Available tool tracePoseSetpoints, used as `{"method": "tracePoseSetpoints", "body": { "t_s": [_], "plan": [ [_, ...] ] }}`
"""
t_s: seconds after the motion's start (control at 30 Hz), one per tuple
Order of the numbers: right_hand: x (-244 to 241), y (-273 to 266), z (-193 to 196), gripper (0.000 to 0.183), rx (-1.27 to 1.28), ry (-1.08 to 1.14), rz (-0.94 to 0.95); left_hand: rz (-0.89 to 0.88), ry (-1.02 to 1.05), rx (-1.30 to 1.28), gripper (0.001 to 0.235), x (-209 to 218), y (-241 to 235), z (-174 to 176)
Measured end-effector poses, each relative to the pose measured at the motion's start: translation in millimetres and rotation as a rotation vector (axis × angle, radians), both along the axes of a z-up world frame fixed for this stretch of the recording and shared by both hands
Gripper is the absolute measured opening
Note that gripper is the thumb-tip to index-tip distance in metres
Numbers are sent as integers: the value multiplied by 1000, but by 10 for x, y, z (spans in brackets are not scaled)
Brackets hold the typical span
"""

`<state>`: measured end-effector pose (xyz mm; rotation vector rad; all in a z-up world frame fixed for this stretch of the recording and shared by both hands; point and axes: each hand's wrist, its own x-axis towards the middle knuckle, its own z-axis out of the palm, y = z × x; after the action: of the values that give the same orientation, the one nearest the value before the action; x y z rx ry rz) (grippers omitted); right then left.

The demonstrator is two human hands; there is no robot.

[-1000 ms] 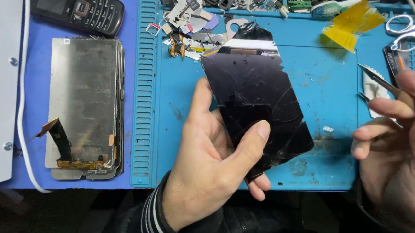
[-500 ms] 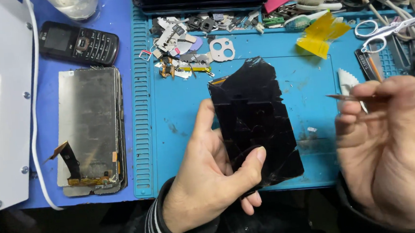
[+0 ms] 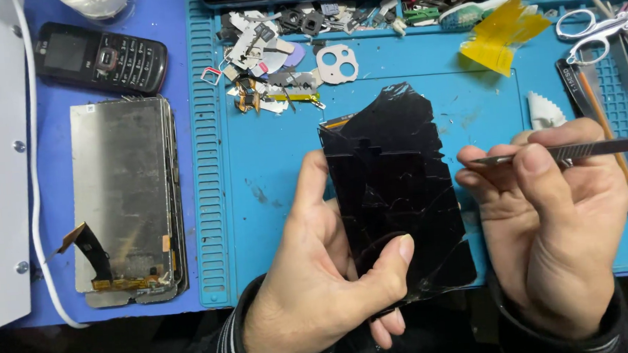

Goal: Use specialized tools to scrape and clean the surface of a damaged smartphone screen.

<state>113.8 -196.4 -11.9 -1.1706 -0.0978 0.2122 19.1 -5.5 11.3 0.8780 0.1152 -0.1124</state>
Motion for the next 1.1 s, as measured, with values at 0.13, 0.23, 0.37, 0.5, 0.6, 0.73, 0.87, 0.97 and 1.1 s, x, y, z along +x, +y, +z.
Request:
{"method": "tracePoseSetpoints", "body": {
  "t_s": [0.13,0.23,0.37,0.5,0.6,0.73,0.87,0.97,1.1],
  "plan": [
    [-5,-30,-7,23,-16,-11,-5,-7,15,-22,82,2,-1,-1],
    [-7,-62,-32,22,3,13,-25,-18,21,-8,83,-2,0,1],
    [10,-50,-10,25,30,42,-38,-56,71,-6,72,-5,16,6],
    [14,-57,-3,24,28,32,-43,-73,76,20,76,1,7,5],
    [18,-47,12,22,39,60,-54,-82,80,15,78,1,2,-3],
    [1,-45,7,23,-9,37,-77,-89,75,11,79,4,10,2],
    [6,-23,25,24,-40,50,-126,-98,75,20,80,-8,15,30],
    [10,2,23,24,-28,75,-140,-122,84,9,83,-16,8,5],
    [20,-2,24,22,11,50,-91,-130,80,51,78,1,-11,4]
  ]
}}
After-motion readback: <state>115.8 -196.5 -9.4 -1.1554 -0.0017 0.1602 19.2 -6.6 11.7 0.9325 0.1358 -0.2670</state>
